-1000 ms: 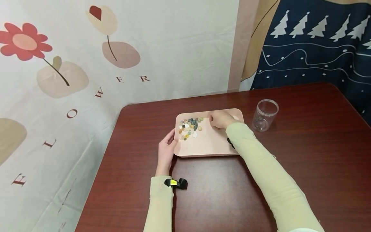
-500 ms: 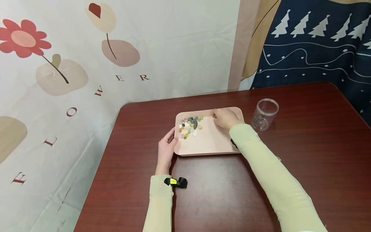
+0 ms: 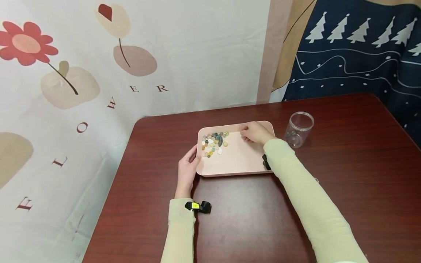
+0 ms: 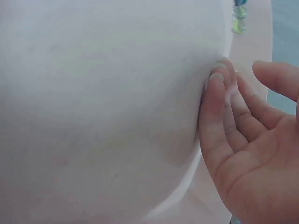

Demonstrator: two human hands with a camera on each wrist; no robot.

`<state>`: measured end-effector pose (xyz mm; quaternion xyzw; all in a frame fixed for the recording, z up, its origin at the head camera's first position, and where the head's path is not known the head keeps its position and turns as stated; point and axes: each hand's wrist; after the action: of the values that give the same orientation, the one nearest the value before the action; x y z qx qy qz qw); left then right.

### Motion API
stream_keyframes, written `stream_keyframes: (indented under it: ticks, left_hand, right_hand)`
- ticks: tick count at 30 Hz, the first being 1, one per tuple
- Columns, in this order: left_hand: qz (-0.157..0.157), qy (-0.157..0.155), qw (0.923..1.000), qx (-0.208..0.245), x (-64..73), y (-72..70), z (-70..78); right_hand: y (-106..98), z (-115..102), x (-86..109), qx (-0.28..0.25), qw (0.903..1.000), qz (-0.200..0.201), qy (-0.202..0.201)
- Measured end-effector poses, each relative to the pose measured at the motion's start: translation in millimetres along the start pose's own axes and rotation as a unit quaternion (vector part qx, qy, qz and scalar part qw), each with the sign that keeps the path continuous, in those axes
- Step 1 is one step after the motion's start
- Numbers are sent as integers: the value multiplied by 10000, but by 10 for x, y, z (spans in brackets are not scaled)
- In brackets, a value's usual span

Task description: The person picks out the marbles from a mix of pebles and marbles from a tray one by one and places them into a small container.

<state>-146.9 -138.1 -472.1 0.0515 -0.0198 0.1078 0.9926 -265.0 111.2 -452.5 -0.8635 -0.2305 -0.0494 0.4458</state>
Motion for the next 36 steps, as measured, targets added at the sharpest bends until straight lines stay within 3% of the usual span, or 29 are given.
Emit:
stream_keyframes:
  ticks: [12, 25, 31, 34, 36]
  left_hand:
    - [45, 61, 10000, 40, -116, -74, -256]
    - [77, 162, 9998, -51, -103, -63, -270]
    - [5, 48, 10000, 58, -89, -73, -237]
    - [8, -20, 10000, 55, -44, -48, -147]
    - [19, 56, 10000, 52, -44, -45, -161]
  right_hand:
    - [-19, 58, 30, -70, 9995, 301, -55]
    - [6, 116, 13, -769, 9968, 97, 186]
    - [28, 163, 2, -722, 9970, 105, 247]
    - [37, 166, 10, -615, 9977, 132, 237]
    - [40, 147, 16, -419, 9987, 166, 243]
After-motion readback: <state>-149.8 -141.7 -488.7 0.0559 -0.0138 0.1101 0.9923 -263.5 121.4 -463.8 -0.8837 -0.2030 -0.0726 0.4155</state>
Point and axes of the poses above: each hand's wrist, its own x-axis away from the middle knuckle, its own y-axis out of the palm, z = x × y, and after that the axes turned 13 degrees about x, right-handed
